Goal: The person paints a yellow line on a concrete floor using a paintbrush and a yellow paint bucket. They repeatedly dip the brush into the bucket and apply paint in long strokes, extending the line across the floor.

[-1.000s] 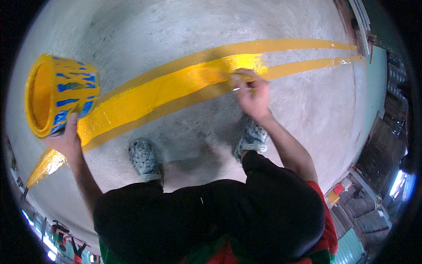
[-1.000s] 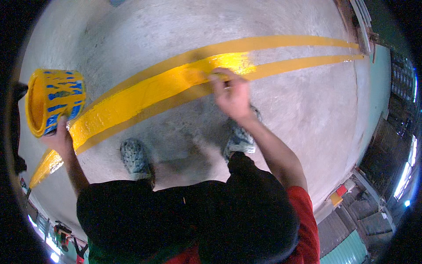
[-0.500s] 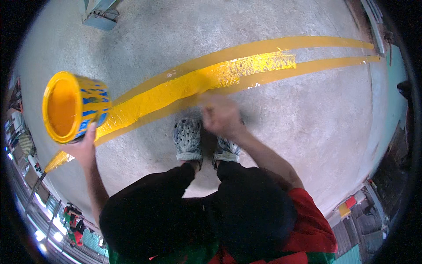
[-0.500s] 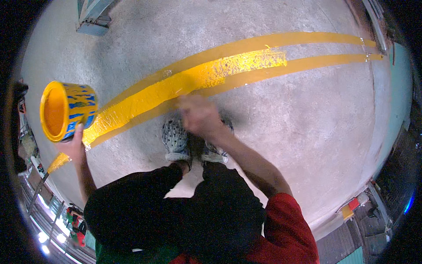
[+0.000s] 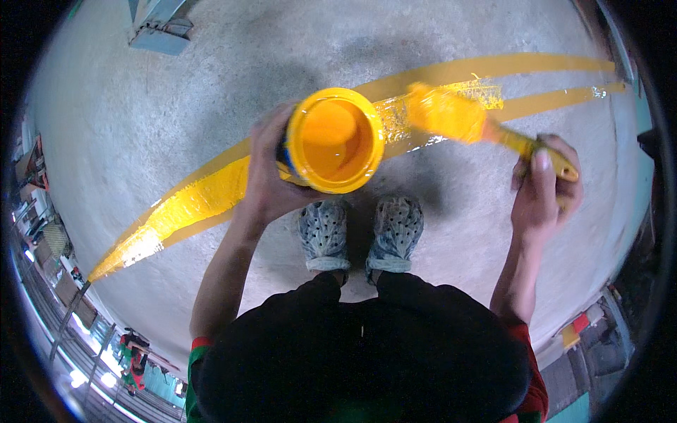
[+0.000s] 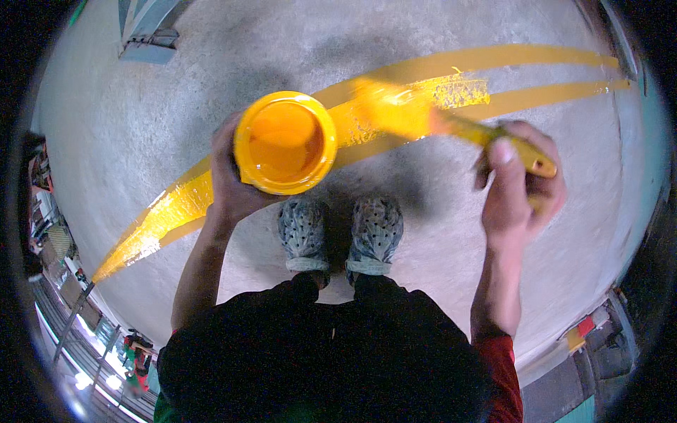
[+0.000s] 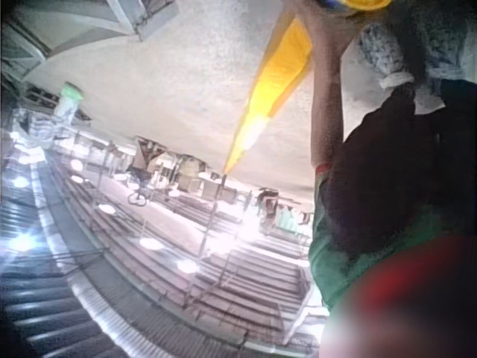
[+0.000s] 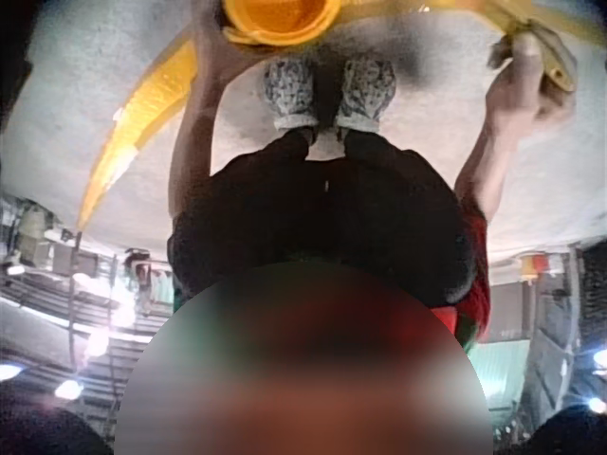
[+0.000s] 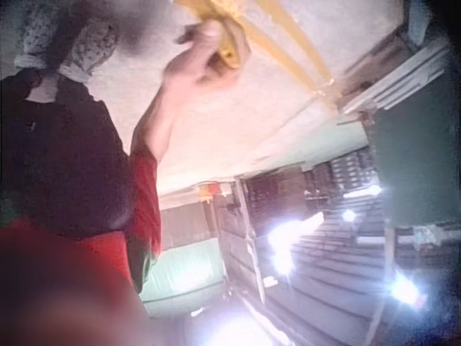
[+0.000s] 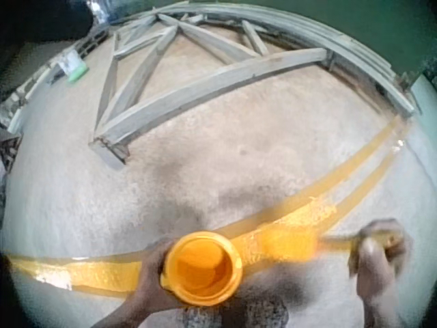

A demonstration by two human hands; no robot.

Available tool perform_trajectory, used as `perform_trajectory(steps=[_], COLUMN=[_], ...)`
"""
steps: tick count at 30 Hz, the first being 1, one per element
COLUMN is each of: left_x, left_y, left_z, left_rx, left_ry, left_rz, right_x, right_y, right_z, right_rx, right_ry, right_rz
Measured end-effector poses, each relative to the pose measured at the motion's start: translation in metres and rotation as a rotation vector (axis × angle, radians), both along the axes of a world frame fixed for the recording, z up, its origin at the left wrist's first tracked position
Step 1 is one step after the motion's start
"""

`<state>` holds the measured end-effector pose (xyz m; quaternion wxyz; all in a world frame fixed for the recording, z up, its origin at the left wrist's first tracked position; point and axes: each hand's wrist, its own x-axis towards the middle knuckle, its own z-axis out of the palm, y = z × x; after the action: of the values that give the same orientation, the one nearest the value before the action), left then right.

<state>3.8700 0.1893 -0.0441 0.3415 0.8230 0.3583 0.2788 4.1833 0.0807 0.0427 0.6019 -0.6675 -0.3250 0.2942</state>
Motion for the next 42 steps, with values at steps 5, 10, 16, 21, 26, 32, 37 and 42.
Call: perform_trajectory(steps=[5, 10, 16, 21, 26, 32, 37, 42], left_x=[0.026, 0.037, 0.033, 0.024, 0.004, -0.024, -0.045, -0.073], left_y=[-0.002, -0.002, -0.003, -0.002, -0.008, -0.041, -0.059, -0.062], left_z=[0.006, 0.009, 0.002, -0.008, -0.013, -0.011, -0.005, 0.004], left_rx=[-0.004, 0.031, 0.007, 0.010, -0.001, -0.042, -0.012, 0.067], left_ry=[0.064, 0.152, 0.133, 0.144, 0.102, 0.162, 0.101, 0.271], left_rz=[-0.170, -0.198, -0.115, -0.032, 0.089, 0.268, 0.337, 0.177], right_x=[-0.055, -0.057, -0.012, 0.027, 0.051, 0.015, -0.107, -0.044], right_y=[0.022, 0.014, 0.003, 0.007, 0.002, 0.009, -0.013, -0.009], right_z=[-0.016, -0.062, -0.072, -0.093, -0.112, -0.109, -0.124, -0.139], right_rx=[0.134, -0.211, -0.195, -0.170, -0.288, -0.086, 0.054, -0.238], right_ry=[-0.456, -0.083, 0.506, 0.327, -0.458, -1.091, -0.694, -0.401], right_rz=[0.454, 0.288, -0.060, -0.133, -0.007, 0.178, 0.573, 0.222])
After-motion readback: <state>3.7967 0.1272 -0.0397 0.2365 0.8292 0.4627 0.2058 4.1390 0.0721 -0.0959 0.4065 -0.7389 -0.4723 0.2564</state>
